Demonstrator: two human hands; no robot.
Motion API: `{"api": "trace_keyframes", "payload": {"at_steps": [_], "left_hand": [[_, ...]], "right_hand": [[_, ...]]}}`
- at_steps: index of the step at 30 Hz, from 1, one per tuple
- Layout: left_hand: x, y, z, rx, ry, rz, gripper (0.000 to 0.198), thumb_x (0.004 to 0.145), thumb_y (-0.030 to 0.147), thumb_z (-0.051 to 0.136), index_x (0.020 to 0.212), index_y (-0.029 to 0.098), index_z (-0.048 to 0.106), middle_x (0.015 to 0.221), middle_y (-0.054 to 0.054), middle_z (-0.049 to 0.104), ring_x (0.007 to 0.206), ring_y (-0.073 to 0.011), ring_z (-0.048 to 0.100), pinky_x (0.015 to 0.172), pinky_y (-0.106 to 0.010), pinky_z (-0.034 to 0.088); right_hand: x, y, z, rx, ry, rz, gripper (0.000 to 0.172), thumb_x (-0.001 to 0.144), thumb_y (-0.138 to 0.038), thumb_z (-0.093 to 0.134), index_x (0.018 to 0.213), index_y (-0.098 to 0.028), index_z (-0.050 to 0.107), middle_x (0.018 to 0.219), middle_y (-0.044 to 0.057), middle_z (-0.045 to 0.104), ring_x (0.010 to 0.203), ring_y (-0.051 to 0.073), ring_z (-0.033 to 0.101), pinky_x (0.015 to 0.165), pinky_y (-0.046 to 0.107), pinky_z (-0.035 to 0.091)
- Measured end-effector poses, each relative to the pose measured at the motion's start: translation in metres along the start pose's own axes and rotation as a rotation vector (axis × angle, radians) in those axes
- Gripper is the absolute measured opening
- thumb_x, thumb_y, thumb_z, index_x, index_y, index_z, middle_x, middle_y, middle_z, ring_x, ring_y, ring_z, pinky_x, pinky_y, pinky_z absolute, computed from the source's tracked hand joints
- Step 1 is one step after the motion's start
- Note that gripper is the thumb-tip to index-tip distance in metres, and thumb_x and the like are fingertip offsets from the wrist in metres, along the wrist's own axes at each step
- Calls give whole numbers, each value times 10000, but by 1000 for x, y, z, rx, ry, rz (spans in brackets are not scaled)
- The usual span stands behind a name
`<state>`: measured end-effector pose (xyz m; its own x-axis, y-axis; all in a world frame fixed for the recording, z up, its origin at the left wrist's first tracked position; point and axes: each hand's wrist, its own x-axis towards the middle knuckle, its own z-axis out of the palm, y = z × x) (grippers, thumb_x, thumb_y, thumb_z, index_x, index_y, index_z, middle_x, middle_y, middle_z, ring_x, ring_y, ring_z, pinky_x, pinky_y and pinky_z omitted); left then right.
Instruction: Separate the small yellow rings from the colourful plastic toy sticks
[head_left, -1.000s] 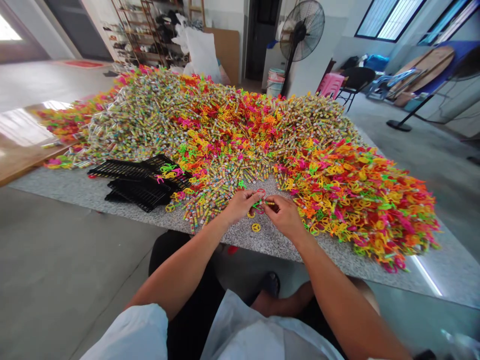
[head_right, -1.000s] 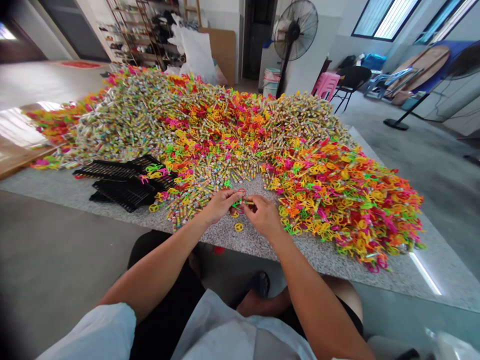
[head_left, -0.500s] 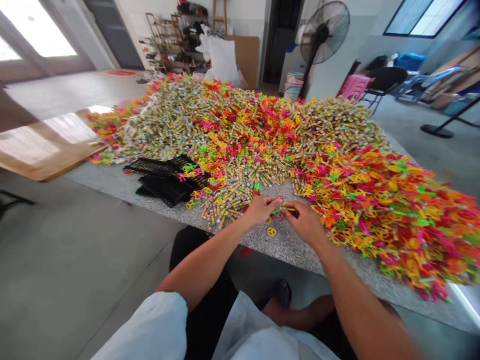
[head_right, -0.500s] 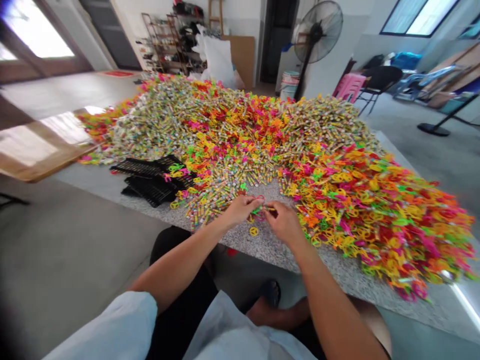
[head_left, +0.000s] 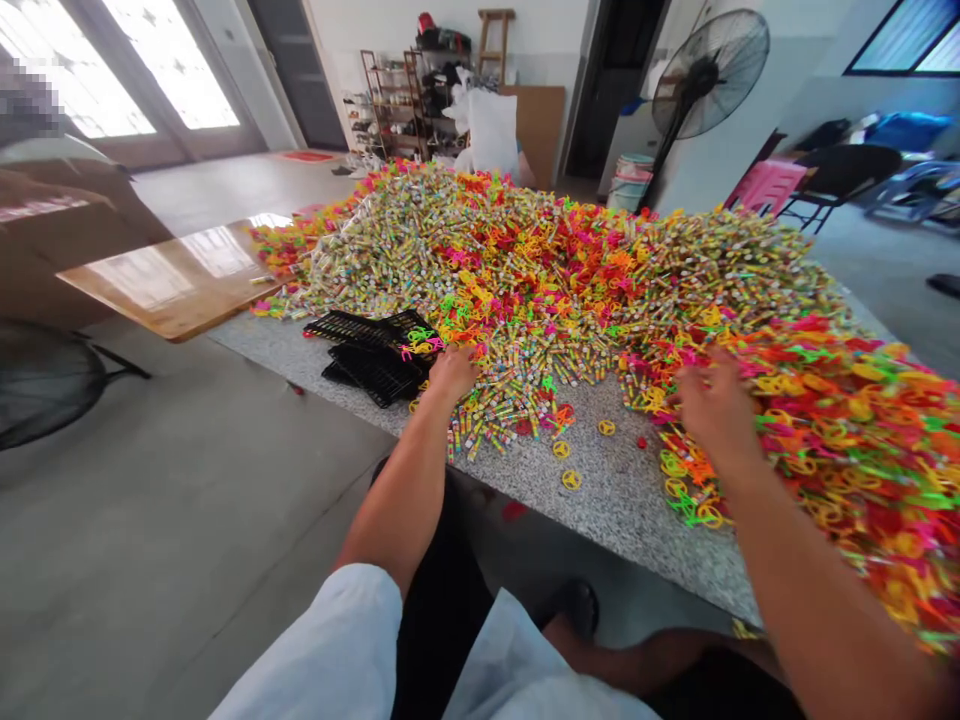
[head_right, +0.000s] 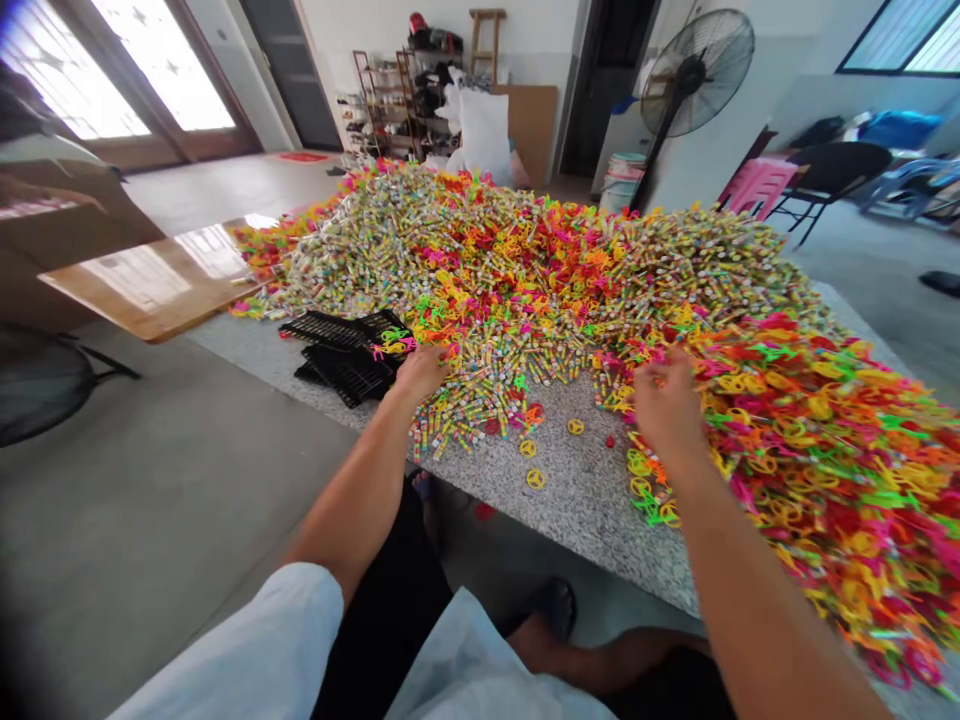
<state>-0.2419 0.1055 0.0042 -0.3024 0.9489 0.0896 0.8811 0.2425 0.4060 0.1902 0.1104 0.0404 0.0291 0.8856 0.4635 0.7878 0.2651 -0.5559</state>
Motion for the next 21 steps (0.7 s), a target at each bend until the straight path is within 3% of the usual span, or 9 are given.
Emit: {"api": "trace_keyframes", "payload": {"at_steps": [2,4,6,8,11,15,21], "left_hand": [[2,0,5,11,-15,22,378,862,332,628,1230,287,705,1310,-112,641,1180,-303,599,960,-378,461],[5,-1,7,3,-6,4,304,857,306,623,1140,289,734,1269,-96,666,1144,-291,621,944,-365,466],[7,-3,7,3,11,-26,305,844,307,635,1132,280,730,1253,-100,678,1127,-297,629,928,-367,470],[8,-2,8,12,27,-43,415,829,316,651,1241,279,685,1280,-115,670,1146,-307,625,925,-371,471],[8,1,10,20,31,-52,533,822,316,659,1354,300,624,1326,-116,649,1182,-304,613,936,-366,465],[11,3,13,-24,109,-88,399,872,341,622,1262,290,691,1296,-100,669,1188,-293,611,948,-354,461],[14,3,11,-109,173,-59,306,944,319,534,1166,226,723,1228,-111,697,1181,-285,605,997,-368,442]], "right_hand": [[-27,-23,37,15,-210,-41,349,965,-347,509,1238,-182,652,1085,148,734,772,236,726,770,402,556],[-47,-46,70,13,-376,-163,270,936,-285,528,1095,-189,724,1113,123,735,990,249,702,929,389,519],[-53,-63,94,-25,-441,-182,265,937,-257,511,1044,-196,746,1092,110,738,1082,242,667,982,360,482],[-48,-75,110,-103,-460,-111,282,953,-278,493,1031,-205,754,1081,113,735,1072,242,668,958,346,480],[-32,-87,124,-234,-530,17,311,945,-392,529,1009,-200,765,1091,152,731,1005,280,696,870,366,502],[-21,-94,137,-332,-617,78,366,881,-465,603,1011,-167,772,1098,212,732,983,337,711,797,387,512],[-20,-76,142,-165,-526,166,268,836,-378,606,896,-176,772,936,142,762,909,273,712,761,317,484]]}}
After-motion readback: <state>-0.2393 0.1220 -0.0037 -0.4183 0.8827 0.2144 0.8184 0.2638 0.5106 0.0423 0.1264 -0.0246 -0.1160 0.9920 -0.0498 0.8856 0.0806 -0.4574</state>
